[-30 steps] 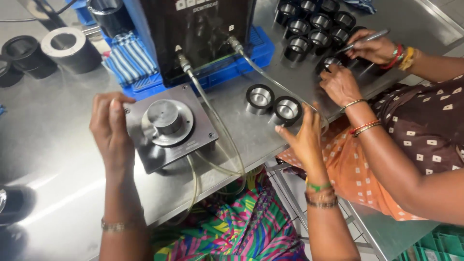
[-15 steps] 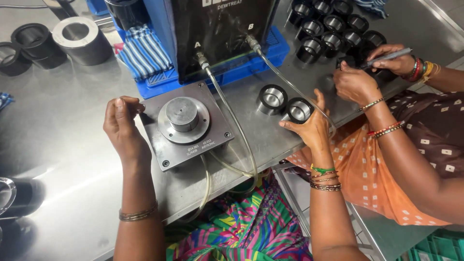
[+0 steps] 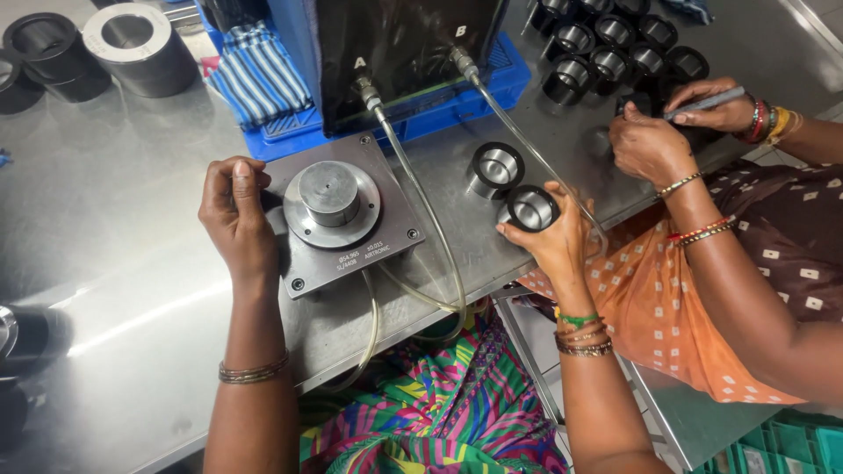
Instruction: Inspecting and assembling metal cylindrical parts using a specialized testing machine at a industrial workstation.
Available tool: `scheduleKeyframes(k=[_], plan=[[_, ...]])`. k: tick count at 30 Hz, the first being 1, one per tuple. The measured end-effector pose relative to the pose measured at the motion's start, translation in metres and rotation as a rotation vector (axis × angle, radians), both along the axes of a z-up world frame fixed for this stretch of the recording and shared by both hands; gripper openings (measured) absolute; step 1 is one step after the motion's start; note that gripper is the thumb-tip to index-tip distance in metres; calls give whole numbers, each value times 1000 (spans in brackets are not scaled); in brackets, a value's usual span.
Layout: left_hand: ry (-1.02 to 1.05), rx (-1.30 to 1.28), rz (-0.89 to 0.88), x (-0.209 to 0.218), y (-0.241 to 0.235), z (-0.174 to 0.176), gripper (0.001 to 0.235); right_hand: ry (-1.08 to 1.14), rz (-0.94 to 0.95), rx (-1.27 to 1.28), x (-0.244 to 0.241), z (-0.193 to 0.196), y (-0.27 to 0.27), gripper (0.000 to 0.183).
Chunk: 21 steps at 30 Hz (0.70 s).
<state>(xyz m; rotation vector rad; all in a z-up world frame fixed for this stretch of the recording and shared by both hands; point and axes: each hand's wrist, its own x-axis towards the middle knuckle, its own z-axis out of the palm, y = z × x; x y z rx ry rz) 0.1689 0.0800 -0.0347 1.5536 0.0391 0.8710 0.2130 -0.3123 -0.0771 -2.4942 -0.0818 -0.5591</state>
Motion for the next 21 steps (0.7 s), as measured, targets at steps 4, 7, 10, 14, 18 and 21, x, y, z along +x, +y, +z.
scheduleKeyframes(k=[4, 7, 10, 14, 18, 21], plan=[[-6, 3, 17, 2, -1, -2, 25, 148, 68, 291, -23, 15, 15, 86], [-22, -13, 30, 5, -1, -6, 24, 171, 259, 535, -36, 39, 35, 80], [-42, -37, 32, 7, -1, -5, 24, 147, 496, 720, -41, 77, 68, 78], [-51, -102, 24, 7, -2, -6, 27, 56, 729, 589, -29, 116, 123, 84], [-80, -158, 5, 8, 1, -10, 32, -62, 770, 283, -13, 138, 179, 86], [-87, -175, 0, 9, 2, -9, 33, -163, 775, 122, -5, 138, 202, 85]])
